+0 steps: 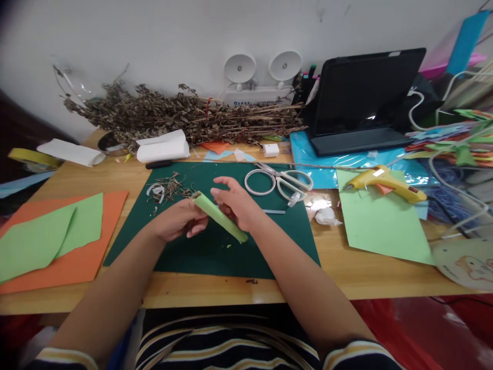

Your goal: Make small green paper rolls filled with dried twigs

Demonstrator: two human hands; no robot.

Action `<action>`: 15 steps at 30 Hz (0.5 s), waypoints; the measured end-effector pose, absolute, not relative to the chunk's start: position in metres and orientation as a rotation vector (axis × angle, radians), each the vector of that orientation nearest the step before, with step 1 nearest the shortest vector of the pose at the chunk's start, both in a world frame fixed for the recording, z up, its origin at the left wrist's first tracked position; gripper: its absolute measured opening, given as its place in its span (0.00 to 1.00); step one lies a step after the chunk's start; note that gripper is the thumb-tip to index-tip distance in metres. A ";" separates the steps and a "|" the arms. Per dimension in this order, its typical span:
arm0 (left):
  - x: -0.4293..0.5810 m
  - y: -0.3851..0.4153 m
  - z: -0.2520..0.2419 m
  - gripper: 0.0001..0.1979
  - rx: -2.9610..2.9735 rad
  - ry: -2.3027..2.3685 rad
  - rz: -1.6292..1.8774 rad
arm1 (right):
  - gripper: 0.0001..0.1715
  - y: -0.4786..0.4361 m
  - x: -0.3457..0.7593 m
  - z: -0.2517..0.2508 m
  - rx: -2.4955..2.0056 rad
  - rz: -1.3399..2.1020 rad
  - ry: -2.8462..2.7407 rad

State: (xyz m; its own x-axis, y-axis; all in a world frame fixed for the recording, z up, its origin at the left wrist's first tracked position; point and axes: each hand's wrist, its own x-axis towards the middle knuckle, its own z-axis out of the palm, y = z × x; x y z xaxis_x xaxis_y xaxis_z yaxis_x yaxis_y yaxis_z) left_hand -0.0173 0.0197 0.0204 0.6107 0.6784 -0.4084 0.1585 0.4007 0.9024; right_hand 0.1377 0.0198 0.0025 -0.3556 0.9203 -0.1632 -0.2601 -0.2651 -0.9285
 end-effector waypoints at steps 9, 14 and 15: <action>0.000 0.022 0.007 0.09 1.050 0.993 0.786 | 0.15 0.020 0.116 -0.015 -1.141 1.578 -1.117; -0.011 0.040 0.001 0.05 0.889 1.151 1.264 | 0.22 -0.011 0.131 0.018 -1.234 0.925 -2.046; -0.015 0.045 0.001 0.05 0.852 1.169 1.335 | 0.26 -0.024 0.131 0.022 -1.227 0.766 -2.293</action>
State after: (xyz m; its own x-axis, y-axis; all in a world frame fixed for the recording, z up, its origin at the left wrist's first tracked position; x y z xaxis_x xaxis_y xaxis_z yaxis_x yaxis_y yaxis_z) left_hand -0.0149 0.0445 0.0011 -0.1274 0.9818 -0.1408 -0.2688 0.1024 0.9577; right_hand 0.1308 -0.0245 0.0223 -0.5175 0.8487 0.1087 0.6129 0.4563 -0.6451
